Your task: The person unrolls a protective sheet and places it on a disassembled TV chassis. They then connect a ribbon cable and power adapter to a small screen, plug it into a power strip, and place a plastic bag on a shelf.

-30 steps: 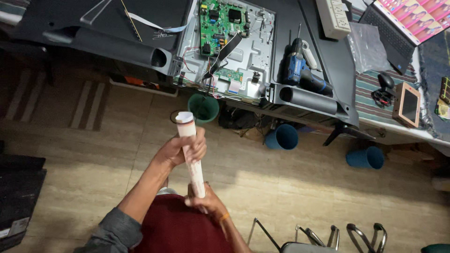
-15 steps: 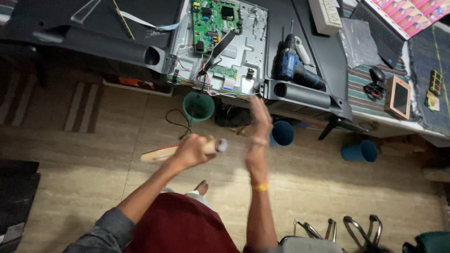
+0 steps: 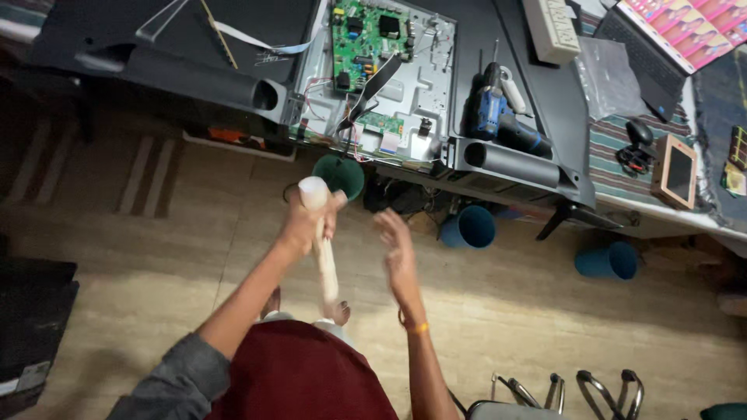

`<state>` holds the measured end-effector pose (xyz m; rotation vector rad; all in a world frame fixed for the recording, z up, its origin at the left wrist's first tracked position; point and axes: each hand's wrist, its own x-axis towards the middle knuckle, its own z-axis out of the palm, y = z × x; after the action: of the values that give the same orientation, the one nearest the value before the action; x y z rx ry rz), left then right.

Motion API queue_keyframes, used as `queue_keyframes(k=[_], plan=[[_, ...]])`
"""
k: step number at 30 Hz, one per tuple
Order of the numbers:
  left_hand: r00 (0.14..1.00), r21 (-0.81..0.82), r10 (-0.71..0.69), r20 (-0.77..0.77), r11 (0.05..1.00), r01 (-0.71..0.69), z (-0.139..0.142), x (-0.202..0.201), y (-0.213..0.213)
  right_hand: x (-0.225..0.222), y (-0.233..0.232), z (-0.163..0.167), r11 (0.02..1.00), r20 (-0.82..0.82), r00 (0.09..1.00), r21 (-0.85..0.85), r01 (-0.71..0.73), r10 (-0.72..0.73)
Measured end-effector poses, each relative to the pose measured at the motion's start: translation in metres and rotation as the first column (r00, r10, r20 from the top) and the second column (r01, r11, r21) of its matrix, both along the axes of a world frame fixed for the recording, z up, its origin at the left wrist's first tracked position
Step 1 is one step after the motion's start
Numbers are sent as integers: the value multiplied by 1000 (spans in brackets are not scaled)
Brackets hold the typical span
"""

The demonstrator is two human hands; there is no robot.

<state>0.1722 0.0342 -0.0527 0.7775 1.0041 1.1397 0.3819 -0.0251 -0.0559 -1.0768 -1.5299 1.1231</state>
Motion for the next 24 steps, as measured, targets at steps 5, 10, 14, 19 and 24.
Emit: queue_keyframes(k=[5, 10, 14, 19, 24], plan=[[797, 56, -68, 600, 997, 43, 9, -17, 11, -15, -39, -53, 799, -136, 893, -403, -445, 429], [572, 259, -359, 738, 933, 251, 16, -18, 3, -8, -61, -53, 424, -612, 736, -607, -672, 290], [794, -98, 74, 603, 995, -19, 15, -22, 6, -23, -73, -47, 716, -76, 972, -664, -215, 221], [865, -166, 243, 440, 968, -187, 9, -14, 0, -53, -81, -50, 912, 527, 850, -341, 226, -13], [863, -162, 236, 446, 970, -181, 3, -13, -6, -50, -83, -59, 967, 680, 721, -70, 245, -133]])
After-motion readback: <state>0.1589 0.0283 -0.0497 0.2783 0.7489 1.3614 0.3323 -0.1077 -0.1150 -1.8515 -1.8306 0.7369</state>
